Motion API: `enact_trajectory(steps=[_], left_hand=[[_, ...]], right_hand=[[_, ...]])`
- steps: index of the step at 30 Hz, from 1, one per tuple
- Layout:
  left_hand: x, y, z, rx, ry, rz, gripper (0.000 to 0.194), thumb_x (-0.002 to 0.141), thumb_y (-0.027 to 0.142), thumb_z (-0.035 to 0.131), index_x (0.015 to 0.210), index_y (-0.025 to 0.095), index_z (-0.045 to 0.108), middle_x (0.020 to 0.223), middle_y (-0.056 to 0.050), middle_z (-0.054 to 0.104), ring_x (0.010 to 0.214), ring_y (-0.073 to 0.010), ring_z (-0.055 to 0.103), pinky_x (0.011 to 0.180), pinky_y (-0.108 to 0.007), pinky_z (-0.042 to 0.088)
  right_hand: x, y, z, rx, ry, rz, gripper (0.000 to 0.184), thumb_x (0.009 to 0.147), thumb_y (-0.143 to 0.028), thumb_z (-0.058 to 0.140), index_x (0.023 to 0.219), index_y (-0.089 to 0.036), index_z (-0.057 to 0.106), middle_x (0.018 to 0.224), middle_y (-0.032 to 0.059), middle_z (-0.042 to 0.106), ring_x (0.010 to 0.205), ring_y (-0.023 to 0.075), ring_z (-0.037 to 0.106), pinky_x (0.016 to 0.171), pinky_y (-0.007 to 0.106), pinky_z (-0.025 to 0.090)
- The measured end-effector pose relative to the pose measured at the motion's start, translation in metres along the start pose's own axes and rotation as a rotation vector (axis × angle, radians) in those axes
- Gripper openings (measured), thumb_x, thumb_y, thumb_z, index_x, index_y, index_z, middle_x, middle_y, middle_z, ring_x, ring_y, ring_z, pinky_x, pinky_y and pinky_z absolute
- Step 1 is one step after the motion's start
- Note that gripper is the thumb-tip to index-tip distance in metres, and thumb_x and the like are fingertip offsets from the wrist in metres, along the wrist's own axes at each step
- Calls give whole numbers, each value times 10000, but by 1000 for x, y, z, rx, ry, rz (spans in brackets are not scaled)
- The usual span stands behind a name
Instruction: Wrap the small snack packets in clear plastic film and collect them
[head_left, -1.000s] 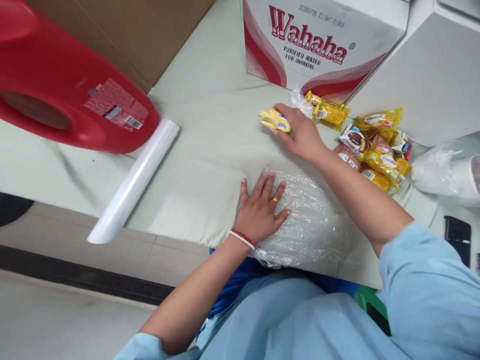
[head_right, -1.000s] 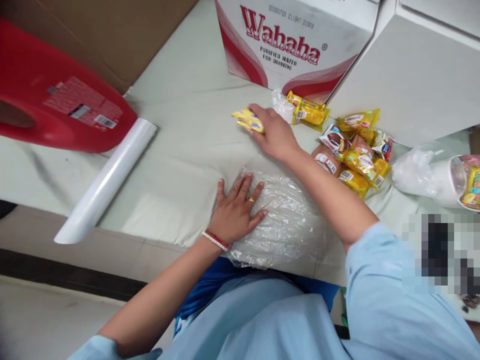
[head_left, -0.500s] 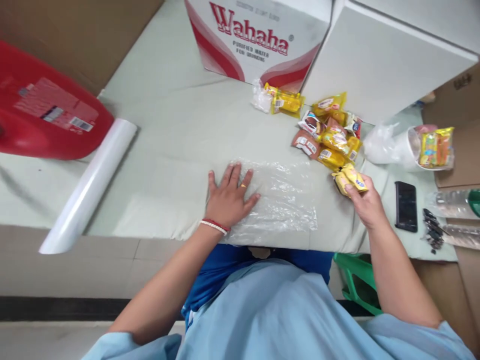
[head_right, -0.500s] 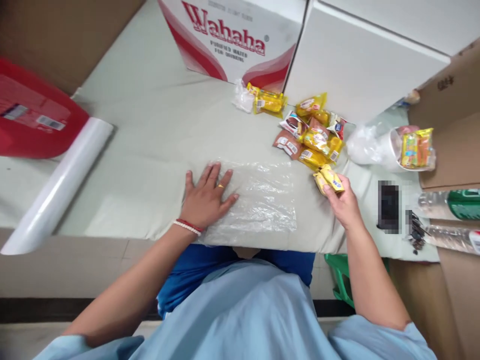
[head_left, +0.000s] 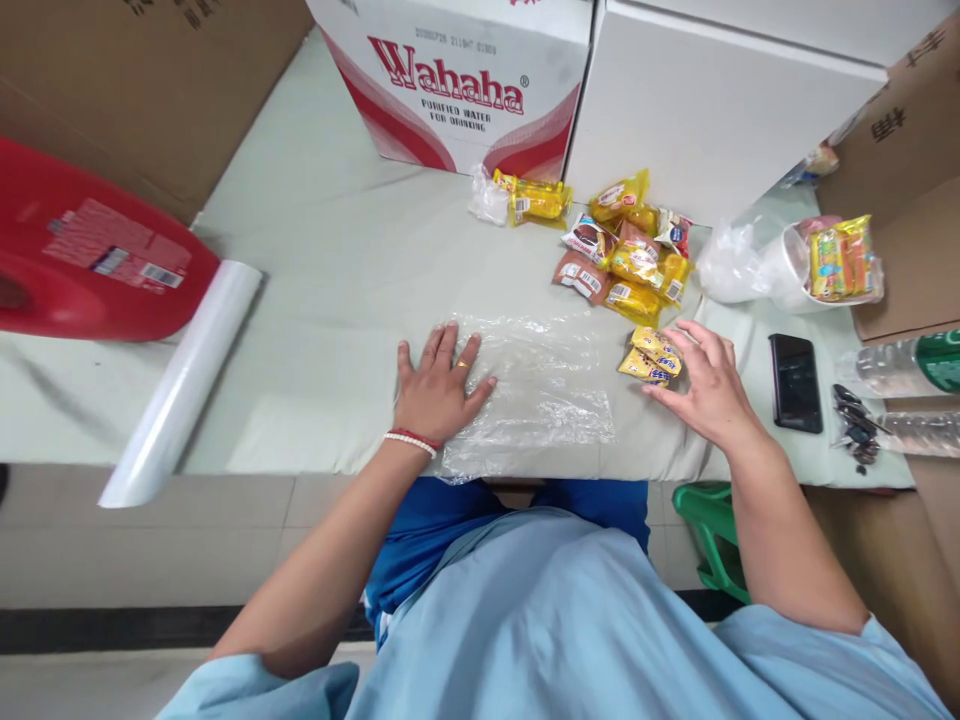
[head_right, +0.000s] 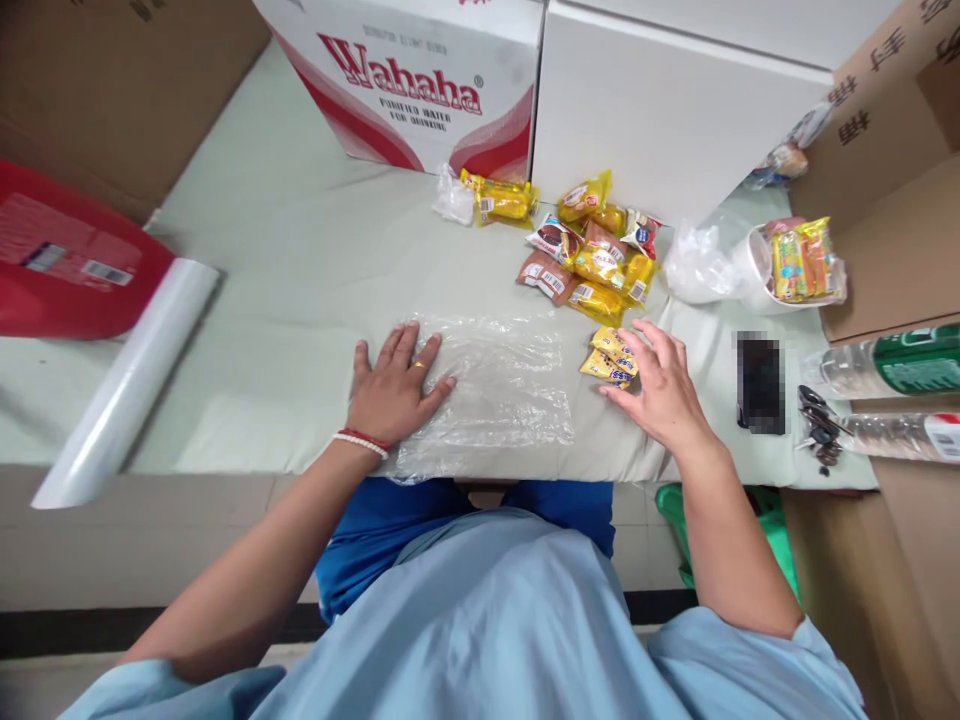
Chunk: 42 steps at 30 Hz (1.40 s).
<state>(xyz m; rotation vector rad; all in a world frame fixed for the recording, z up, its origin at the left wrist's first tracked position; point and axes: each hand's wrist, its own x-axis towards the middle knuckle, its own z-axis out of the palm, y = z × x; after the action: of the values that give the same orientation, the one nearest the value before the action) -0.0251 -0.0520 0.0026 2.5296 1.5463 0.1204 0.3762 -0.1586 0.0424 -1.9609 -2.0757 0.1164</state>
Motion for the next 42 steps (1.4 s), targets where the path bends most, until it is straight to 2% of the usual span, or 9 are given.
enact_trajectory(steps=[4,13,18,22,26,29,32,37,42], left_hand=[[0,1,-1,36,-32,-9,743,1057,659,356,1674,244,375,1790,-173,223,1668,-348,215,1307,-716,66],[0,0,-1,23,-41,-2,813,1027,729,370,1694,266,325,1800,-159,191,1671,-362,196,1308,-716,33],[0,0,-1,12,-38,1,779,1036,701,378,1688,276,343,1801,-147,198,1669,-358,204,1312,-713,41],[0,1,-4,12,-50,-9,651,1096,560,290,1676,278,370,1801,-135,201,1673,-325,207,1307,-720,80],[0,2,-4,-7,-28,-25,593,1113,430,237,1670,288,384,1794,-118,239,1676,-296,208,1310,-714,76],[-1,3,-2,-23,-5,-17,592,1113,413,224,1669,290,389,1791,-113,247,1674,-298,217,1310,-716,70],[-1,2,0,-26,10,-9,595,1112,407,228,1668,276,392,1789,-125,247,1670,-309,226,1305,-729,68],[0,2,0,-33,16,-8,581,1110,411,275,1660,279,407,1787,-126,255,1670,-316,227,1304,-733,76],[0,2,0,-26,21,-3,576,1116,417,274,1657,271,409,1786,-135,258,1668,-315,232,1299,-741,85]], right_hand=[[3,5,14,7,-28,17,795,890,-458,771,1603,-282,467,1535,164,504,1377,391,519,1174,592,469],[1,22,15,26,241,224,672,877,-355,637,1504,-128,561,1365,215,658,1245,375,663,1056,534,559],[22,12,9,494,430,444,367,940,-372,530,1192,-197,730,1047,98,773,966,263,742,880,402,603],[54,-47,8,805,151,258,312,949,-395,562,1136,-228,749,1130,49,777,1002,221,733,867,343,594],[86,-119,28,809,-200,16,345,984,-355,513,1172,-196,754,1079,41,790,944,198,720,861,322,567],[100,-149,45,679,-375,-94,363,990,-276,480,1215,-195,753,1085,44,793,941,194,715,881,316,547],[103,-159,51,413,-380,-167,374,1020,-245,464,1242,-212,764,1122,78,783,1015,236,692,927,364,537],[93,-161,38,146,-169,-204,378,1073,-380,496,1262,-195,766,1305,151,719,1271,354,540,963,476,540],[79,-165,37,156,-247,-383,733,933,-487,760,1555,-169,541,1499,160,616,1444,374,444,1190,546,416]])
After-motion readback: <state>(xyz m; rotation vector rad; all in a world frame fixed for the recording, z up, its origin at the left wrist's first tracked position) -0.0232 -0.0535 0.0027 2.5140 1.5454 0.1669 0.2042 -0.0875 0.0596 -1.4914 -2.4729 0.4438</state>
